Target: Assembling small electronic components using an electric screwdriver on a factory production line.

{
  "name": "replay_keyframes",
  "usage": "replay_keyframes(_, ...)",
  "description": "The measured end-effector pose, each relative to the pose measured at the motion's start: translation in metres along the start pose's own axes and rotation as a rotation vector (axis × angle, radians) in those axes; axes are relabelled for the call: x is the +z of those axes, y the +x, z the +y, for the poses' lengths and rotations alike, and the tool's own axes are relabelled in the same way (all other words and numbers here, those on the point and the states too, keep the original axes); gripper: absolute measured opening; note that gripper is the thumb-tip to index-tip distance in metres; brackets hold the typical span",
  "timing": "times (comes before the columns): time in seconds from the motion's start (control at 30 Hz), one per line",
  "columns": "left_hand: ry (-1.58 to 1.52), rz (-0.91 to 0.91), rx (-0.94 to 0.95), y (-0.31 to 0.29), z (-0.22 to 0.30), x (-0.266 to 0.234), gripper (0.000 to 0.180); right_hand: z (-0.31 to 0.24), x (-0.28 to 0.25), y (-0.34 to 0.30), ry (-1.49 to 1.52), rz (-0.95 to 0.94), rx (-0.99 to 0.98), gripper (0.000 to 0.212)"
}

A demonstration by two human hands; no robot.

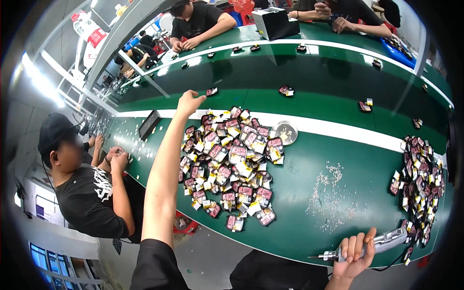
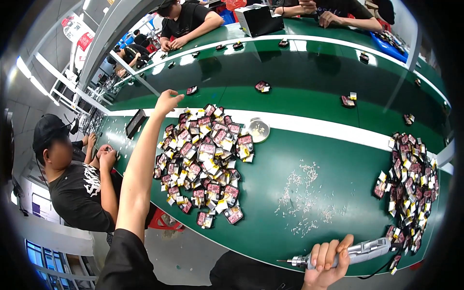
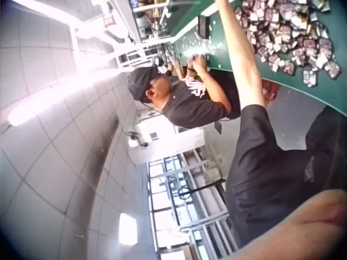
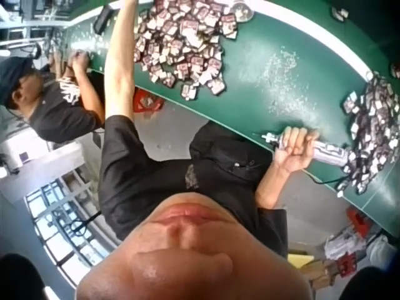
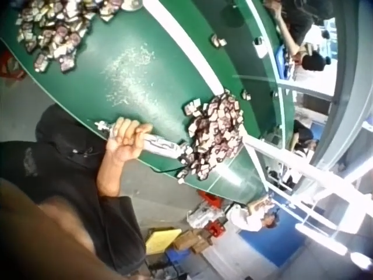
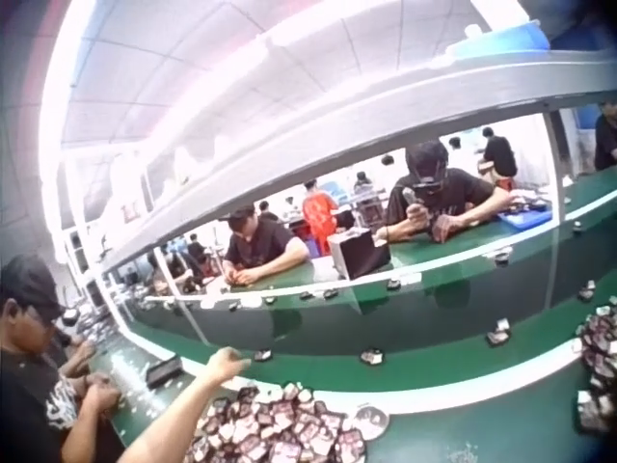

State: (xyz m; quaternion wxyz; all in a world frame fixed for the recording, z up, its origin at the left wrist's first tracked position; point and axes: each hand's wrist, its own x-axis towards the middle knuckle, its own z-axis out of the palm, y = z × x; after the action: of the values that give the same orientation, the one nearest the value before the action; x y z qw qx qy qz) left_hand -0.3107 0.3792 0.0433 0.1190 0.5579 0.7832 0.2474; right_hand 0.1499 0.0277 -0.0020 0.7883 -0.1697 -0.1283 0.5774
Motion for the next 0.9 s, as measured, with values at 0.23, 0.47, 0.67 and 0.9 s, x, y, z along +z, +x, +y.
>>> replay_keyframes(0.23, 0.259, 0.139, 0.268, 0.054, 0.013, 0.053, 0.045, -0.002, 0.017, 0.008, 0.053, -0.002, 0.128, 0.011)
replay_keyframes(0.47, 0.292, 0.048, 0.466, 0.032, 0.02, 0.026, 0.027, -0.011, 0.012, 0.0, 0.063, 0.022, 0.168, 0.012)
replay_keyframes(0.67, 0.071, -0.127, 0.987, -0.154, 0.12, 0.009, 0.036, -0.011, 0.002, -0.004, 0.023, 0.043, 0.059, 0.014)
replay_keyframes(0.9, -0.118, -0.514, 1.227, -0.367, 0.112, 0.04, 0.056, -0.002, -0.002, -0.01, 0.081, -0.134, 0.18, 0.013)
